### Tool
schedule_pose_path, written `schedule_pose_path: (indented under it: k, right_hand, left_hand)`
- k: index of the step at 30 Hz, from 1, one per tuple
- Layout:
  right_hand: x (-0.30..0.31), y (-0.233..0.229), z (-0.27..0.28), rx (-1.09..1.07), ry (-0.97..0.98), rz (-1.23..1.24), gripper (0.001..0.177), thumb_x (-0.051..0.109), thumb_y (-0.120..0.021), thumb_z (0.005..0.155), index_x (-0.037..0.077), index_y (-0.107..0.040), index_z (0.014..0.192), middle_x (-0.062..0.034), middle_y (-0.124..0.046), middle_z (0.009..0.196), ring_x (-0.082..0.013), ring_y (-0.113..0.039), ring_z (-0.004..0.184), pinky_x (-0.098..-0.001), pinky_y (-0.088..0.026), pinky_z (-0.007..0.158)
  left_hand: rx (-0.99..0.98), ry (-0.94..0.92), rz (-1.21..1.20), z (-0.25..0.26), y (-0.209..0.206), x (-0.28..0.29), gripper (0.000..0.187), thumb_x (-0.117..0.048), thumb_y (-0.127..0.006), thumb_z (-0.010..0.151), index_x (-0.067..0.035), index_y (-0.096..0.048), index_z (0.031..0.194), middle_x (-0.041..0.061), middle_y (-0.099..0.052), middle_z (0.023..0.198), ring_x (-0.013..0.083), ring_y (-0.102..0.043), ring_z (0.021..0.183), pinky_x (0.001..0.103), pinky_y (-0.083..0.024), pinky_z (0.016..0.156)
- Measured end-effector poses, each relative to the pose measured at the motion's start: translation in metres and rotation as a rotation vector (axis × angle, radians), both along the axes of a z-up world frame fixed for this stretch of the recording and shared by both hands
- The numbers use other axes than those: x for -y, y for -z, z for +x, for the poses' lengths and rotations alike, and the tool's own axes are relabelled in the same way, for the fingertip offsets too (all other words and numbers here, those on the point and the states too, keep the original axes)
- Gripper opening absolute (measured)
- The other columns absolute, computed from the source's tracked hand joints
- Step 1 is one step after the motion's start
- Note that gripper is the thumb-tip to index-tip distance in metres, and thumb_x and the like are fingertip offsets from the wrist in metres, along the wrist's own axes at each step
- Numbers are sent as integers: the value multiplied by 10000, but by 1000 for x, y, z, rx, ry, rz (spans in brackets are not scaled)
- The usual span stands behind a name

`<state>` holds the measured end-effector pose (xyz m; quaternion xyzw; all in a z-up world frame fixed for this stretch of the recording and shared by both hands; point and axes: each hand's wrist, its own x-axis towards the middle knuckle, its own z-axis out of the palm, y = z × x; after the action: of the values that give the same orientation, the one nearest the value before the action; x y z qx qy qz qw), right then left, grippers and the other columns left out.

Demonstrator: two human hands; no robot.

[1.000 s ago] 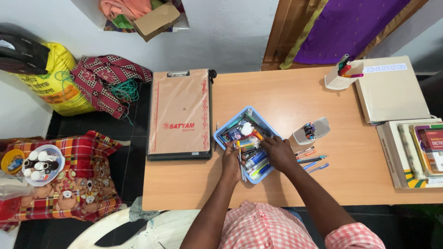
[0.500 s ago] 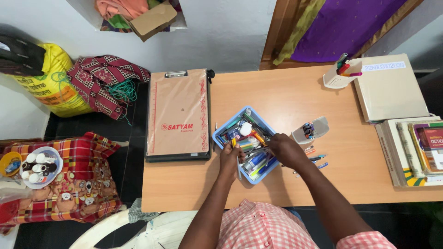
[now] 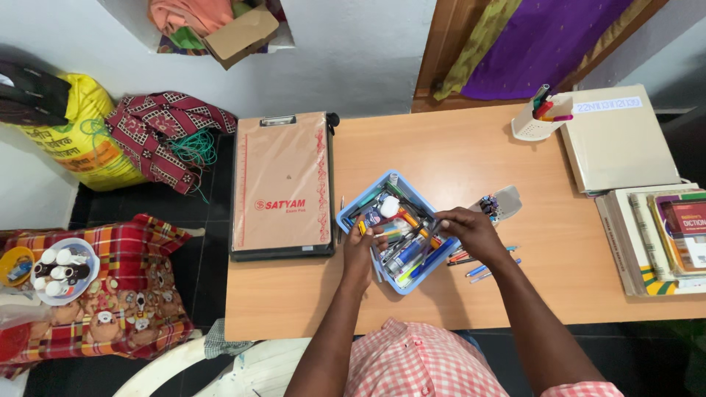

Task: The person places several folders and a clipboard onto a wooden table. They then sort a variety of pens and markers from a blue plastic tray into two white pen holders, arranging them by type and color.

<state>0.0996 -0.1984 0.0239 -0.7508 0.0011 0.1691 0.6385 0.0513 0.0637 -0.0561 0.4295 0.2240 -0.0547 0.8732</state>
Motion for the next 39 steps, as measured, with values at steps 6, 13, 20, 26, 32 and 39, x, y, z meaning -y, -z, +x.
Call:
schedule_pose_path:
  k: [6,13,20,26,32,39]
  right_hand:
    - [-36,19,-6,-29,-59,36,168,100,-723,906,9,-726,1047,-71,-749,864,-133,-715,752,-285,-606,716]
    - [-75,18,-16,196,-3,-226,173,181,-794,865,20,-763,919,-58,-761,815,-88,-688,736,-258,-552,676]
    - [-52,24,-19,425,-124,-624,133,166,-742,882,121,-810,986,-130,-742,976,-306,-716,853,-410,-566,744]
    - [-39,37,-34,554,-376,-925,258,-3,-623,756,165,-808,824,-105,-727,994,-332,-720,875,-466,-570,712]
    - [-42,35,-41,563,-413,-1021,175,59,-640,798,139,-785,855,-137,-708,919,-345,-715,852,-469,-572,731]
    - [-47,6,-61,566,-238,-818,378,-49,-610,767,137,-776,1051,-83,-728,1027,-332,-719,899,-451,-578,736]
  left_hand:
    - [-173,327,-98,-4,-5,12,311,-118,-502,1041,-100,-550,1348,80,-703,1048,163,-696,861,311,-618,764]
    - [-83,418,-59,-12,14,16,274,-167,-552,1093,-82,-587,1350,87,-648,947,163,-644,756,298,-563,673]
    - [-12,32,-144,-15,5,-22,475,-42,-549,984,-163,-464,1435,63,-595,901,178,-615,705,342,-559,607]
    - [-97,-35,-144,-21,1,-24,418,-44,-543,984,-151,-454,1378,74,-633,985,195,-625,739,342,-545,600]
    - [-48,68,-157,-22,14,-17,379,-169,-539,1057,-130,-474,1429,69,-610,969,196,-624,769,329,-541,617]
    - [-101,119,-273,-22,5,-9,388,-279,-436,1087,-163,-434,1457,127,-634,1007,238,-659,806,372,-557,672]
